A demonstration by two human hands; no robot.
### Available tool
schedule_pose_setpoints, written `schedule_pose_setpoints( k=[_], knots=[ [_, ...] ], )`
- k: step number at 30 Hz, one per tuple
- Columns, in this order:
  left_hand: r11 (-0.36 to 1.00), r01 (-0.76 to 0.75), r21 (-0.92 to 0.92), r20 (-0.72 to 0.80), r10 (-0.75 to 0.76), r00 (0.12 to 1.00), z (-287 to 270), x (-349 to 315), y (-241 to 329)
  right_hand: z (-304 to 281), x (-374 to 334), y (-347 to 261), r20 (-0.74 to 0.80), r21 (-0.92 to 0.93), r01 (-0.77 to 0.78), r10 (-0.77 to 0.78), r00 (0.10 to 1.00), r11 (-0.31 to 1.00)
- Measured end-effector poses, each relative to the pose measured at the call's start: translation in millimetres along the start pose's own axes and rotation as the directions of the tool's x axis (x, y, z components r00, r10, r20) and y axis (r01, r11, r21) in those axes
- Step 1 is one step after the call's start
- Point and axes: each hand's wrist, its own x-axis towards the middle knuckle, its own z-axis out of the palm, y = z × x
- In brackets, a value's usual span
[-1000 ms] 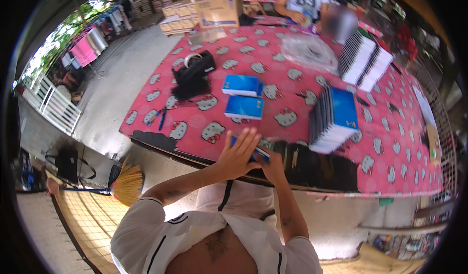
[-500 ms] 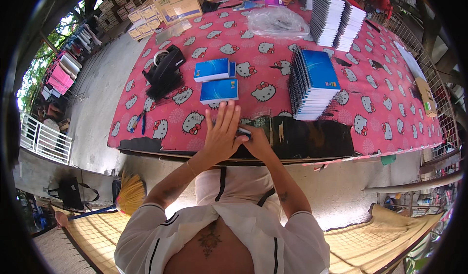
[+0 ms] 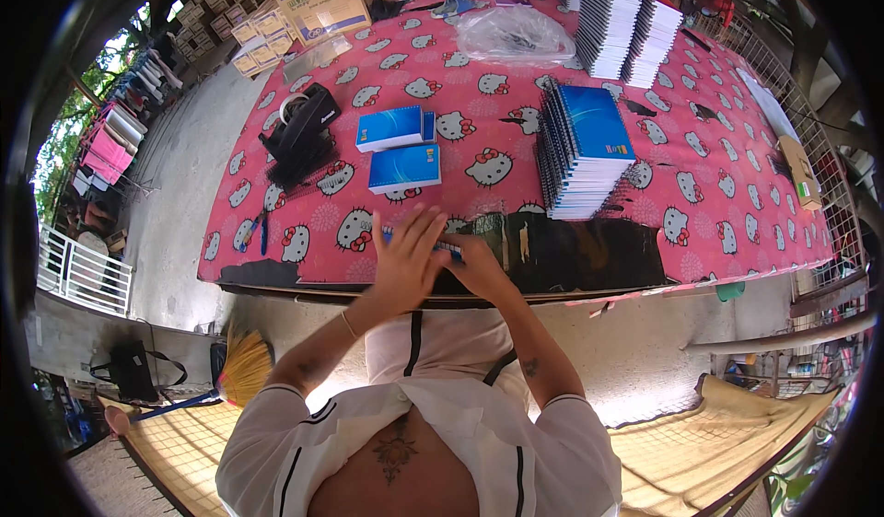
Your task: The person stacks notebooks one by one onto a pile on a table.
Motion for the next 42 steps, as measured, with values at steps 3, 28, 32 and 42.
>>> schedule_pose_setpoints(
  k=[3,28,32,42],
  knots=[
    [0.994,-0.013,-0.111,-0.008,0.012,1.0,-3,11,-11,-14,-4,-23,-0.022,-0.121,0.075,-0.078,0.997,0.99],
    [0.872,-0.339,-0.353,-0.383,0.196,0.903,-60,204,63,-150,-2,-146,-0.528,0.161,0.309,-0.183,0.829,0.937],
    [0.818,-0.217,-0.532,-0.273,0.078,0.959,-10,280,45,-222,26,-141,-0.498,0.265,0.269,-0.107,0.86,0.926],
    [0.862,-0.077,-0.501,-0.45,-0.183,0.874,78,284,35,-273,45,-56,-0.514,-0.111,-0.123,0.049,0.856,0.986]
  ],
)
